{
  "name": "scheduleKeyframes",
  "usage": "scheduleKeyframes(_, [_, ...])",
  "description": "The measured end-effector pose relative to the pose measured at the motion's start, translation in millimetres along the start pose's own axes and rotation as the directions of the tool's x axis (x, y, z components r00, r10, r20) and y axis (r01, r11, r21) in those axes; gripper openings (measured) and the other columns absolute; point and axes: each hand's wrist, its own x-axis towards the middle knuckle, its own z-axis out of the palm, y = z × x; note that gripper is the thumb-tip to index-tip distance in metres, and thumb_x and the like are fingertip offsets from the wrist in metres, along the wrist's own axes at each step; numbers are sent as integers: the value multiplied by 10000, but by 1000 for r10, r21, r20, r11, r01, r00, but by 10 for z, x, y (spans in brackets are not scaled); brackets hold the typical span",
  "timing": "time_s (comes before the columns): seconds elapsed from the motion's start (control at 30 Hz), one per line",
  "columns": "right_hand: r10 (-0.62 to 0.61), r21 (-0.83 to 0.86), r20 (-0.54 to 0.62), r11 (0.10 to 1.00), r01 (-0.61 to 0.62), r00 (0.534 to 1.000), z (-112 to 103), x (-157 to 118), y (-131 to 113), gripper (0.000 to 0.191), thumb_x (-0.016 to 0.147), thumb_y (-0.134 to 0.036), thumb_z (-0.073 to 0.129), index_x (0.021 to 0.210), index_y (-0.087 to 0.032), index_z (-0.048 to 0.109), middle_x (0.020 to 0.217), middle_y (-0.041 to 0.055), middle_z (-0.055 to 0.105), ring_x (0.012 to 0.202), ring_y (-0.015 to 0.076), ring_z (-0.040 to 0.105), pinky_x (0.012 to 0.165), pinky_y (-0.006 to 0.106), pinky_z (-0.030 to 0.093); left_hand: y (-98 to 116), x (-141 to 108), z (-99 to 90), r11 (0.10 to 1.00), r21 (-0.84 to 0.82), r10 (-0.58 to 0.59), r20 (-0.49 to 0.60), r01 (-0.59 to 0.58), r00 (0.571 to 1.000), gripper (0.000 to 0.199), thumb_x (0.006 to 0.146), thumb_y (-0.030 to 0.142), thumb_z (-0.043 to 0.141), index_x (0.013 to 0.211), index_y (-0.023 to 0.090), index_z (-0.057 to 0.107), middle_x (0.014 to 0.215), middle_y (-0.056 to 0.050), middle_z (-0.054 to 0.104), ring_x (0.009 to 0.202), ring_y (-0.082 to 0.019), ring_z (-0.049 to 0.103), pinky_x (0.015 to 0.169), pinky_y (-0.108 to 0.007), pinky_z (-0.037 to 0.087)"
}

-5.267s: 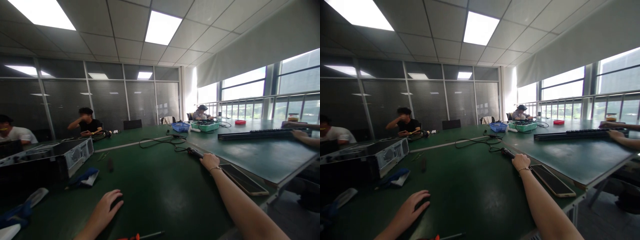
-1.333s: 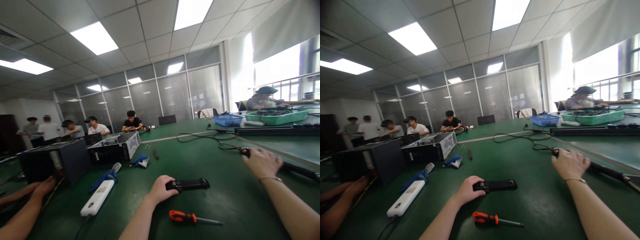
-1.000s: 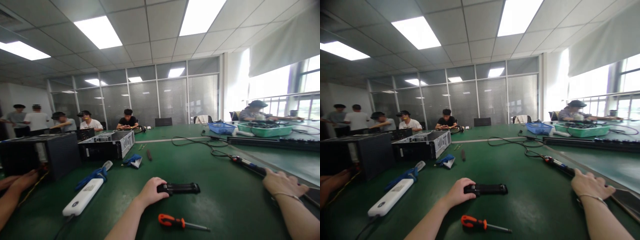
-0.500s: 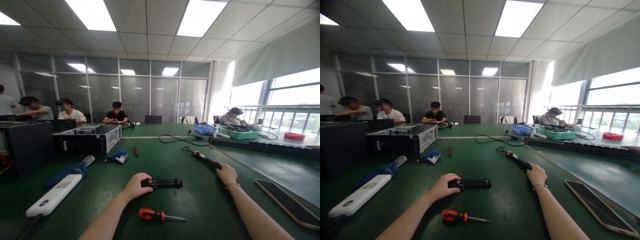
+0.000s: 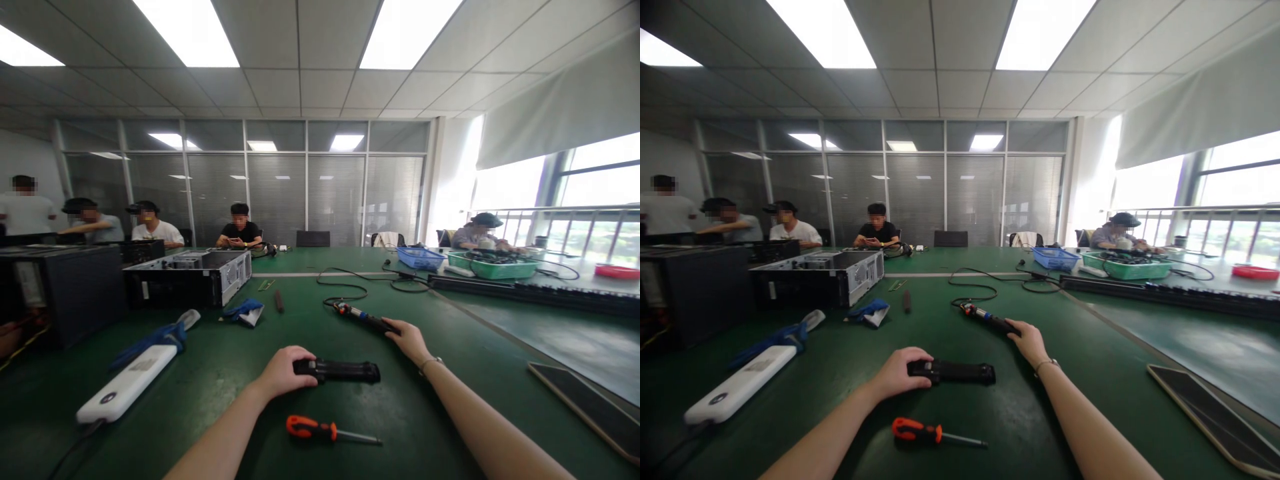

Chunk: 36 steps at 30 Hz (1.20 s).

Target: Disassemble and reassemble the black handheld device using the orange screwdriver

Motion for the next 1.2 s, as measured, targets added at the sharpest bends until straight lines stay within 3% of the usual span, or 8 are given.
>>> scheduleKeyframes(0.3, [-189, 309, 192, 943, 123, 963, 190, 20, -493, 490, 708, -285, 649, 1194, -219, 653, 1177, 33, 668, 1089, 241, 600, 1037, 389, 397, 46, -2, -16, 999, 40, -11, 6, 11, 1000, 443, 654, 429, 776, 1052, 245, 708, 1103, -42, 681, 1027, -245, 612, 941, -334, 445])
scheduleKeyframes(0.83, [-295, 492, 383, 867, 77, 875, 87, -13, -754, 518, 655, -339, 724, 1153, -207, 680, 1132, 36, 689, 1051, 253, 617, 1016, 394, 420, 14, 13, 6, 993, 113, 19, -25, -16, 1000, 467, 654, 451, 784, 1060, 237, 705, 1102, -48, 694, 1033, -244, 616, 942, -323, 448])
scheduleKeyframes(0.97, [-327, 527, 390, 846, 83, 861, 94, -84, -831, 520, 664, -360, 725, 1157, -202, 678, 1127, 40, 691, 1041, 248, 617, 1002, 378, 428, 56, -10, -6, 985, 169, 39, -29, -34, 999, 455, 682, 469, 761, 1062, 227, 703, 1074, -47, 706, 1008, -242, 626, 932, -321, 449])
scheduleKeyframes(1.2, [-286, 514, 353, 855, 71, 891, 118, -158, -877, 535, 671, -319, 712, 1187, -190, 657, 1143, 49, 683, 1051, 246, 618, 1013, 387, 425, 93, -48, -40, 983, 172, 71, -8, -68, 997, 500, 691, 474, 758, 1113, 220, 676, 1115, -62, 688, 1033, -236, 613, 945, -325, 447])
